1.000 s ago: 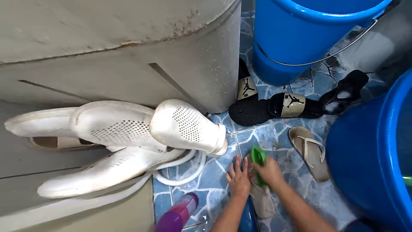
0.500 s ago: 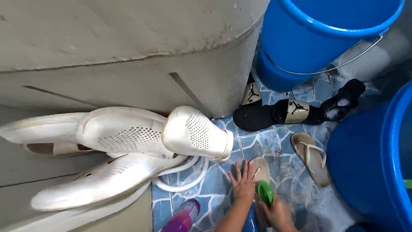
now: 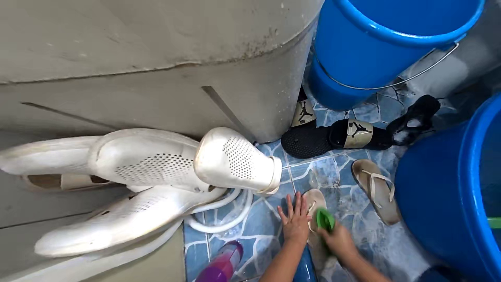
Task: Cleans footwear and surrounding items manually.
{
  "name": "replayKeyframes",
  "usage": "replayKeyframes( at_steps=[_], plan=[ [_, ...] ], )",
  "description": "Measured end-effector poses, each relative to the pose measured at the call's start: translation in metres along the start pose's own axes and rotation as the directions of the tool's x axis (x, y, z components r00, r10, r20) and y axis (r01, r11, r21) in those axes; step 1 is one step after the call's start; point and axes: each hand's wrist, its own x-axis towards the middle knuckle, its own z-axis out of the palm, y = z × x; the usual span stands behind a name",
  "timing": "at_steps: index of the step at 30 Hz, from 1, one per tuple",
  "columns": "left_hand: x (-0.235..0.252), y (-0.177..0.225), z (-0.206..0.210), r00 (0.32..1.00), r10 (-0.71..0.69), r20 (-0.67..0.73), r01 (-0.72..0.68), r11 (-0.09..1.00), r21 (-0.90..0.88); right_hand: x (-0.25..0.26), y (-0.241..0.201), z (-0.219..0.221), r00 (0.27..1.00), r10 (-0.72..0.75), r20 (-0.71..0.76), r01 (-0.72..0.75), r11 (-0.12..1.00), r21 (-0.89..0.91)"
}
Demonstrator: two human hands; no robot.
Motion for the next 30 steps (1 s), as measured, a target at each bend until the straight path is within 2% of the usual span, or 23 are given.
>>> replayKeyframes(
  at_steps=[3,5,7,9,11,12,14,17,18,20,23,25,27,29,30],
  plan=[
    [0.001,0.000,-0.004,1.000,-0.004,0.020,0.004,1.000,0.015,0.061,-0.067,-0.036,0.981,-0.120,-0.155,0.121,0.993,-0.001],
    [-0.001,-0.002,0.001,1.000,-0.012,0.021,0.011,0.999,0.033,0.069,-0.072,-0.033,0.964,-0.155,-0.215,0.153,0.988,-0.027],
    [-0.001,-0.002,0.000,0.999,-0.020,0.029,0.019,0.999,0.040,0.038,-0.036,-0.017,0.982,-0.146,-0.120,0.135,0.986,-0.096],
    [0.000,-0.002,0.000,1.000,-0.004,0.008,0.004,0.999,0.044,-0.011,0.009,0.007,0.998,-0.051,0.029,0.054,0.988,-0.145],
    [-0.001,0.000,0.003,1.000,0.009,-0.009,-0.008,0.999,0.032,-0.025,0.027,0.013,0.996,0.027,0.082,-0.017,0.993,-0.117],
    [0.000,0.000,0.002,1.000,0.013,-0.014,-0.013,1.000,0.016,-0.012,0.020,0.006,0.999,0.004,0.050,-0.001,0.998,-0.064],
    [0.000,0.001,0.000,1.000,-0.004,0.002,0.004,1.000,0.017,0.029,-0.025,-0.021,0.997,-0.064,-0.041,0.064,0.998,-0.007],
    [-0.001,0.002,0.004,1.000,-0.024,0.005,0.024,0.999,0.048,0.074,-0.067,-0.039,0.977,-0.117,-0.177,0.116,0.993,-0.016],
    [-0.001,0.001,0.003,1.000,-0.025,0.013,0.024,0.998,0.066,0.068,-0.062,-0.035,0.977,-0.128,-0.172,0.121,0.992,-0.047],
    [-0.002,0.001,0.001,1.000,-0.015,0.012,0.014,0.997,0.078,0.027,-0.023,-0.014,0.992,-0.114,-0.060,0.106,0.988,-0.116],
    [0.000,-0.001,0.006,0.998,0.023,-0.055,-0.019,0.997,0.074,-0.024,0.028,0.011,0.995,0.015,0.098,-0.002,0.992,-0.127],
    [0.001,-0.001,0.009,0.997,0.027,-0.078,-0.021,0.997,0.075,-0.002,0.010,-0.004,0.998,-0.014,0.054,0.017,0.998,-0.054],
    [-0.001,-0.001,0.004,0.999,0.006,-0.036,-0.003,0.997,0.082,0.040,-0.038,-0.029,0.996,-0.073,-0.054,0.074,0.997,0.004],
    [-0.001,0.000,0.002,1.000,-0.008,-0.017,0.010,0.995,0.096,0.073,-0.070,-0.041,0.982,-0.098,-0.164,0.101,0.995,0.011],
    [0.000,-0.001,0.001,1.000,-0.008,-0.018,0.010,0.995,0.101,0.074,-0.073,-0.040,0.976,-0.114,-0.185,0.114,0.993,-0.015]
  ],
)
